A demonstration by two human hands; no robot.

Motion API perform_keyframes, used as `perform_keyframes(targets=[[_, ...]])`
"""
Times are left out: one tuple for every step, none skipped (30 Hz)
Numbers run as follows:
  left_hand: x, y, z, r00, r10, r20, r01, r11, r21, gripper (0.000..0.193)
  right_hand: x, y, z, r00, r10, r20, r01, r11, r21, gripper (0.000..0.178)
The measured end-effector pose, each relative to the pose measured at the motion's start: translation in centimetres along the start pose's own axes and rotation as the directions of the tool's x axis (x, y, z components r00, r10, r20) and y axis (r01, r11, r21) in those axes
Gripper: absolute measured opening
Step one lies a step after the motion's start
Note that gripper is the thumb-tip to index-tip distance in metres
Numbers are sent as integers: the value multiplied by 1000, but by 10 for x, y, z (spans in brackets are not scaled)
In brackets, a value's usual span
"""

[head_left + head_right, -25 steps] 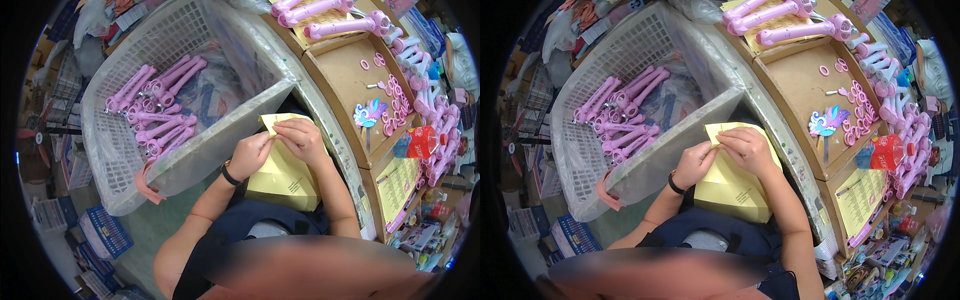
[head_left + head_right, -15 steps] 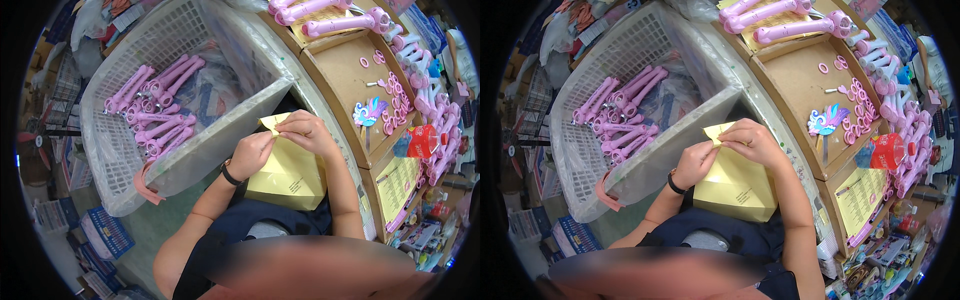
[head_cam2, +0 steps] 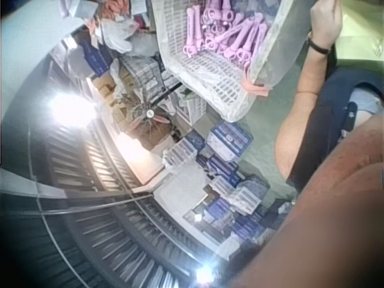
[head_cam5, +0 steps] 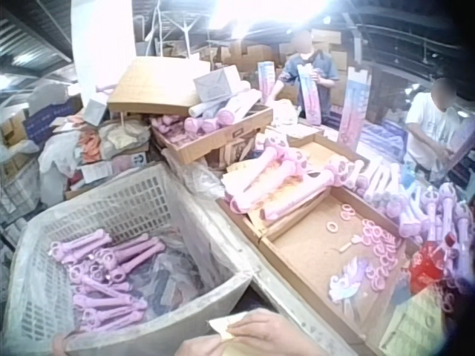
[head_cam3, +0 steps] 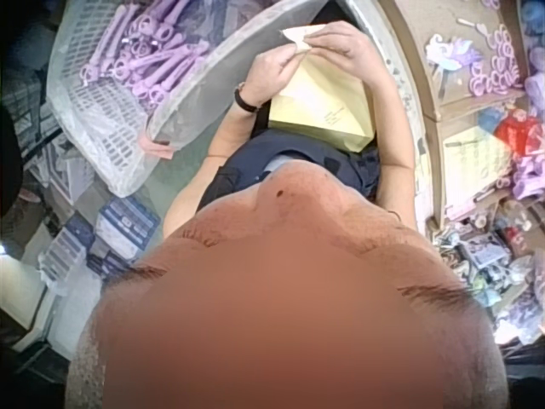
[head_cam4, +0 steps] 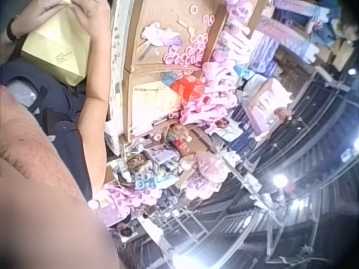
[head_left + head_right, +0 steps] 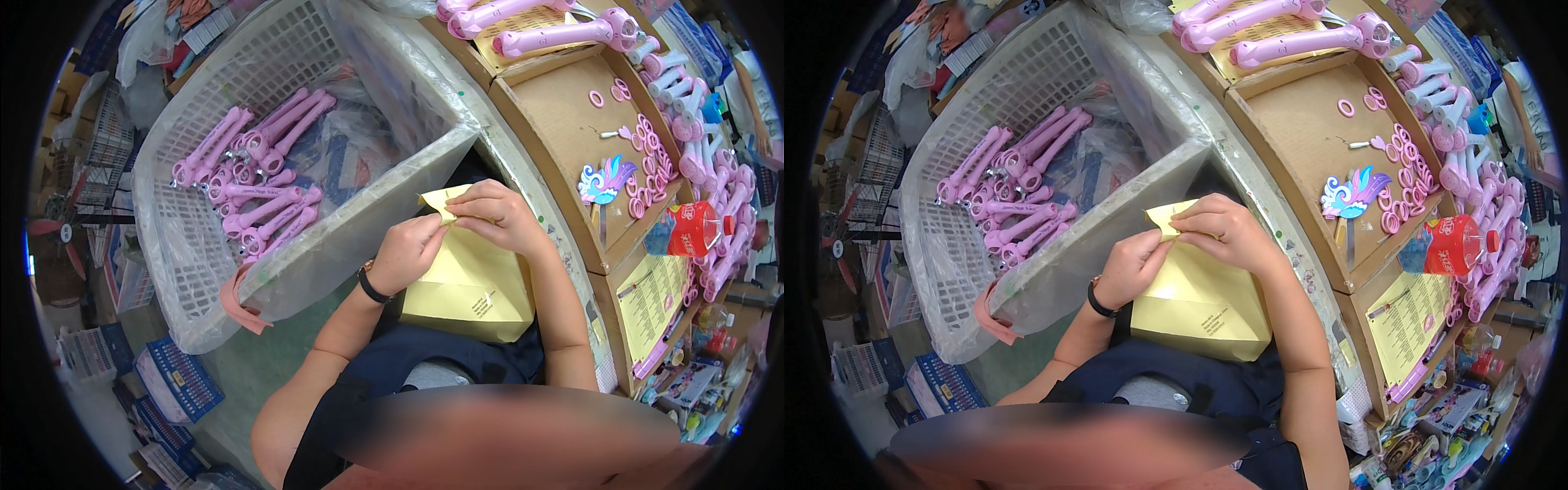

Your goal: The person assembles pink plastic toy wands by attaching small pink rings to the handles. They repeatedly pick up a wand, attach a ring, and place the wand into a white basket. The person also handles yellow paper sheets and a pink cloth during the process.

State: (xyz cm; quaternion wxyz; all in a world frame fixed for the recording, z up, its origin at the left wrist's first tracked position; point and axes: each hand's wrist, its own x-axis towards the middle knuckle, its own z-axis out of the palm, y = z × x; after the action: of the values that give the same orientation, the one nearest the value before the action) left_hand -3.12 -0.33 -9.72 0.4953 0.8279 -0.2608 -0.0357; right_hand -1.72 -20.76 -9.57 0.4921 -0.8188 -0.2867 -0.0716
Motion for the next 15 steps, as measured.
perform_keyframes(targets=[[0,1,0,1000,5,2,-5,1000,10,8,-1,1,0,1000,15,17,-15,1000,1,22],[0,1,0,1000,8,7,-9,1000,22,8,-1,2,-1,999,28,27,-28,1000,6,22],[0,1,0,1000,5,11,-5,1000,24,8,-2,3,-1,998,43,36,-43,999,11,21],[0,1,0,1000,0,18,0,1000,28,8,-2,4,-2,998,53,42,-54,998,23,21],[0,1,0,1000,-9,21,8,999,37,8,-2,5,-2,997,63,47,-64,997,34,20],[0,0,0,1000,2,21,-3,1000,28,8,-2,5,-3,995,79,55,-81,996,43,20],[0,0,1,1000,9,18,-10,1000,23,8,-1,5,-3,995,79,58,-82,995,52,20],[0,-1,1,1000,12,17,-13,1000,21,8,-1,5,-4,994,85,63,-89,994,60,19],[0,-2,1,1000,21,14,-22,1000,21,8,-1,6,-5,992,96,78,-101,993,64,19],[-1,-4,1,1000,26,16,-26,999,22,8,0,6,-5,993,91,73,-95,993,65,19],[-2,-5,1,1000,26,15,-27,999,26,9,0,6,-6,993,91,77,-95,994,61,20],[-2,-6,1,1000,4,21,-4,1000,0,9,0,6,-6,991,108,75,-113,992,57,20],[-3,-7,2,999,-22,26,23,999,-24,9,0,5,-6,992,96,76,-100,994,49,21],[-4,-7,2,998,-53,28,54,998,-41,9,-1,5,-6,992,101,72,-104,994,42,21],[-5,-8,2,994,-106,25,108,986,-123,9,-1,5,-6,992,106,67,-108,994,35,22]])
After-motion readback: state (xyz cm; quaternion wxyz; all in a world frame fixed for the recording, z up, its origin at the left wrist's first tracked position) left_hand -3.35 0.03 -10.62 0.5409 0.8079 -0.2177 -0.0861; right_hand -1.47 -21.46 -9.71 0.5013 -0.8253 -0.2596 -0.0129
